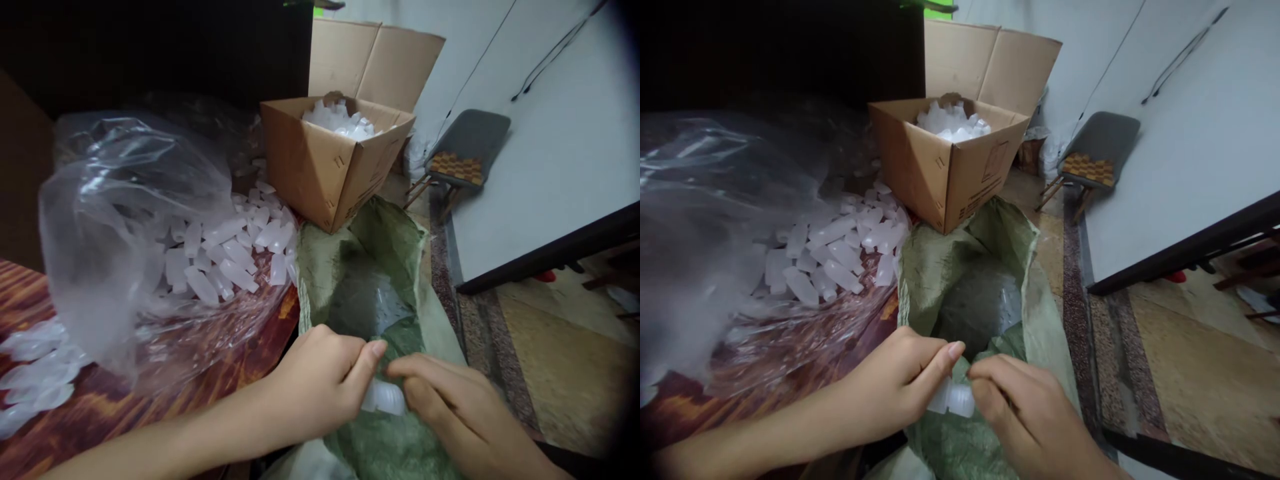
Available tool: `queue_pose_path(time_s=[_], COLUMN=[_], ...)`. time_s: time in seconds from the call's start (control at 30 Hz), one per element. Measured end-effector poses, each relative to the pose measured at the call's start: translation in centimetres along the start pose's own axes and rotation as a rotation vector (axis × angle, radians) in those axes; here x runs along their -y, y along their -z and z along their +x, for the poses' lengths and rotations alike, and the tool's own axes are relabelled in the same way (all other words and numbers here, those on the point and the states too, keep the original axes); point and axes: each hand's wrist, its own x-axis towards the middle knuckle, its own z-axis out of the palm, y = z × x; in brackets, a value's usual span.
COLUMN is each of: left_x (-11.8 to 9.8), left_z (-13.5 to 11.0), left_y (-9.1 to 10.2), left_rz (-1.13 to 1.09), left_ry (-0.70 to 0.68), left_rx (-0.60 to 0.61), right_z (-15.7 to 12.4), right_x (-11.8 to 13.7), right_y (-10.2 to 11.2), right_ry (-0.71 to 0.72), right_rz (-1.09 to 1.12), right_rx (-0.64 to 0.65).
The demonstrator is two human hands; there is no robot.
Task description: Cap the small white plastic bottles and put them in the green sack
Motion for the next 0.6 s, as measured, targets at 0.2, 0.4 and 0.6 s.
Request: queue_pose_path(time_s=[0.2, 0.4, 0.6], left_x=[-0.1, -0.3, -0.6], left_z=[-0.2, -0.3, -0.3], left_y=[0.4, 0.4, 0.4], left_rz=[-0.006, -0.005, -0.073], left_ry=[-0.076, -0.096, -0.054], left_rx=[0.057, 0.079, 0.099], right_z=[-0.7, -1.0, -0.4], right_x=[-1.2, -2.4, -2.1], right_y=[1.0, 1.1, 1.3], right_ry=[0.424, 0.52, 0.532], right_rz=[-0.367, -0.394, -0.493], right_rx=[-0.029, -0.03, -0.022])
